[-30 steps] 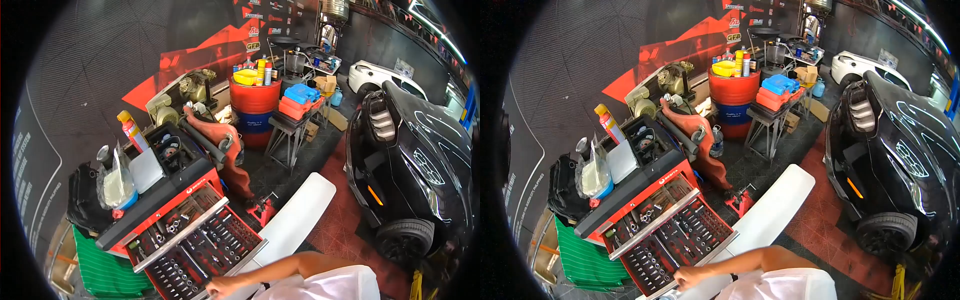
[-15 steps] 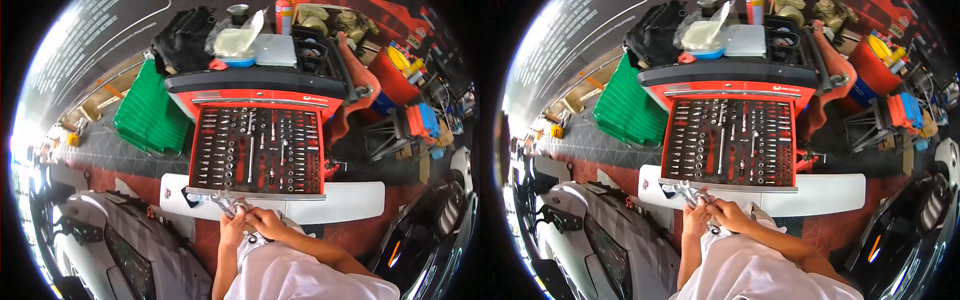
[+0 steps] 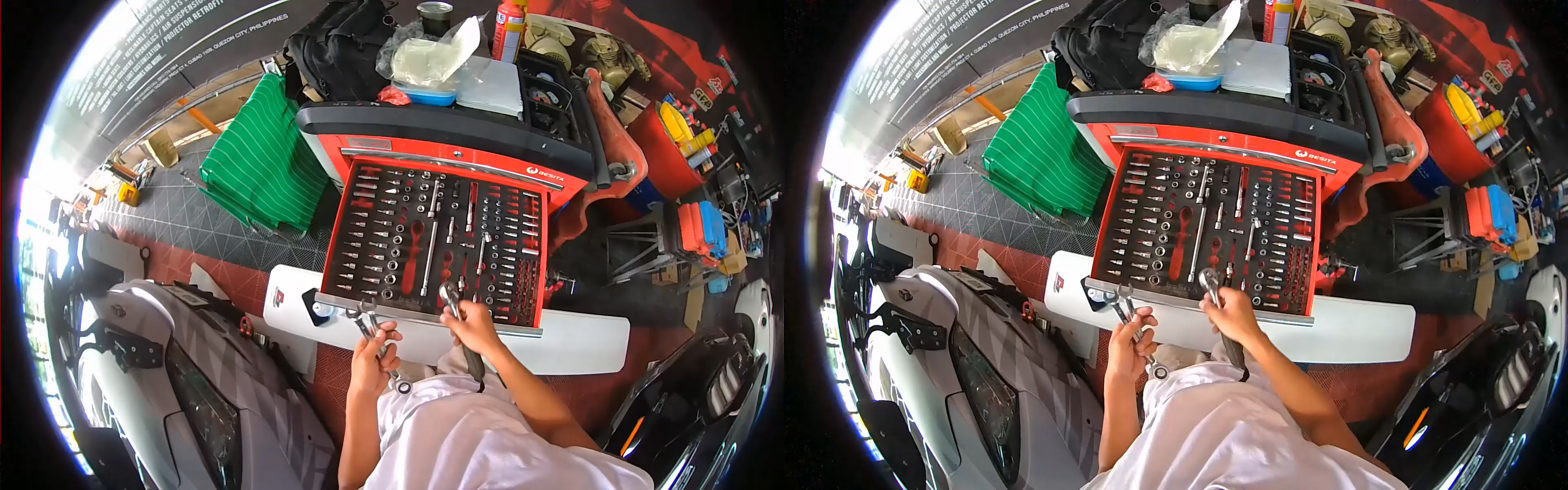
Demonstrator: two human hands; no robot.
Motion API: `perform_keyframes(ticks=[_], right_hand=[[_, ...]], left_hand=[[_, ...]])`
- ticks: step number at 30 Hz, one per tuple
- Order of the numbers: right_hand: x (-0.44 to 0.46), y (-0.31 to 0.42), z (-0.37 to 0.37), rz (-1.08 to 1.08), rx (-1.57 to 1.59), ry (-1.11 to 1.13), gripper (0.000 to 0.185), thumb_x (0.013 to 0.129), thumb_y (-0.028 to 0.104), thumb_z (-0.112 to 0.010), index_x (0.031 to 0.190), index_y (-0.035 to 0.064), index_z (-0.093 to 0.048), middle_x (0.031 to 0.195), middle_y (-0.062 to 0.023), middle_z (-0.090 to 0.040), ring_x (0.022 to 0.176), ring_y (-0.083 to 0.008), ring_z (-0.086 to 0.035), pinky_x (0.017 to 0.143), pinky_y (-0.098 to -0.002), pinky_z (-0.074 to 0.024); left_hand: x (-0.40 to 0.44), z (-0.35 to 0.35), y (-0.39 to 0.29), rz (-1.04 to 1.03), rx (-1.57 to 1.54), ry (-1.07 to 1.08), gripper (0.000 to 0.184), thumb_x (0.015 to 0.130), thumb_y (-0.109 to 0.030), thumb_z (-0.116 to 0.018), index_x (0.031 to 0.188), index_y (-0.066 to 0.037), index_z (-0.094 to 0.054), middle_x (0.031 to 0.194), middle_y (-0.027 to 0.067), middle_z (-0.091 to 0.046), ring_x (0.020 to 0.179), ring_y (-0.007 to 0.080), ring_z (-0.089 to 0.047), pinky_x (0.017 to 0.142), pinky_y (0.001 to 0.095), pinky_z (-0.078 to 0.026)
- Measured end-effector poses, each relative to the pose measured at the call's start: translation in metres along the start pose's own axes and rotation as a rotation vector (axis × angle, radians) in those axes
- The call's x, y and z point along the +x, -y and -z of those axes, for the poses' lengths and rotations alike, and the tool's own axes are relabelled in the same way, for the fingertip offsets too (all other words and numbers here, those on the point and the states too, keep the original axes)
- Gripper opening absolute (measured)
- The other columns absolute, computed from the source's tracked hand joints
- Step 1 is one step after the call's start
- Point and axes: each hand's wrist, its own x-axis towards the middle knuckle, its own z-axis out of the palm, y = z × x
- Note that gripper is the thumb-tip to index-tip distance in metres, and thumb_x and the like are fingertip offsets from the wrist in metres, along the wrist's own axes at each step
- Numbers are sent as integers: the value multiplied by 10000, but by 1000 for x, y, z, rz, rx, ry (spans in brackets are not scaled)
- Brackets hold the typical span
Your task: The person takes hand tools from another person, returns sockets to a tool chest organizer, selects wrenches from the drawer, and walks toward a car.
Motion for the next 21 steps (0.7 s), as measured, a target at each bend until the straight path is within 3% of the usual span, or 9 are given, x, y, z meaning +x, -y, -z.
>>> perform_keyframes(ticks=[3, 5, 7, 10, 14, 16, 19, 21], right_hand=[[49, -11, -2, 32, -265, -76, 251, 811, 224, -579, 714, -8, -583, 564, -104, -586, 467, -165, -590, 437, -327, -475], [91, -14, -16, 81, -312, -193, 347, 838, 284, -534, 619, 15, -533, 463, -84, -544, 433, -197, -585, 467, -344, -460], [158, -53, -34, 195, -472, -339, 350, 823, 291, -542, 627, 1, -553, 472, -108, -553, 464, -233, -606, 486, -355, -474], [206, -53, -55, 154, -653, -388, 361, 806, 304, -529, 671, -25, -590, 558, -174, -600, 542, -301, -626, 571, -406, -503], [226, -37, -74, -5, -637, -469, 407, 779, 347, -549, 739, -49, -628, 708, -238, -623, 731, -384, -627, 679, -451, -507], [222, -29, -78, -89, -784, -476, 429, 760, 388, -571, 770, -35, -641, 724, -223, -631, 727, -381, -629, 665, -440, -519], [243, -55, -70, -2, -838, -327, 413, 820, 358, -542, 634, -4, -611, 540, -123, -604, 461, -240, -608, 539, -358, -525], [231, -36, -65, 49, -963, -281, 429, 802, 374, -579, 594, -1, -602, 529, -121, -599, 455, -234, -605, 508, -350, -515]], left_hand=[[-6, 20, -3, -38, -52, -36, 239, 915, -169, -445, 1082, -14, -518, 891, 66, -542, 511, 49, -344, 444, 187, -283], [-12, 34, -6, -54, -66, -51, 257, 916, -196, -451, 1077, -9, -522, 889, 61, -544, 517, 51, -351, 448, 187, -290], [-17, 47, -7, -83, -112, -123, 277, 916, -223, -455, 1075, -9, -529, 883, 55, -548, 516, 52, -354, 450, 187, -300], [-24, 66, -11, -111, -183, -141, 315, 915, -252, -458, 1090, 0, -528, 876, 54, -556, 522, 60, -376, 455, 196, -320], [-30, 84, -17, -142, -220, -166, 379, 920, -269, -442, 1151, 25, -500, 914, 78, -570, 587, 110, -474, 504, 246, -405], [-31, 94, -20, -159, -230, -153, 432, 923, -275, -428, 1194, 59, -457, 946, 103, -570, 661, 169, -541, 568, 301, -466], [-26, 98, -31, -127, -281, -92, 440, 936, -277, -399, 1217, 61, -424, 957, 116, -565, 700, 190, -569, 611, 315, -499], [-17, 102, -37, -110, -286, -67, 433, 943, -273, -377, 1223, 54, -418, 960, 120, -565, 715, 200, -578, 638, 322, -509]])
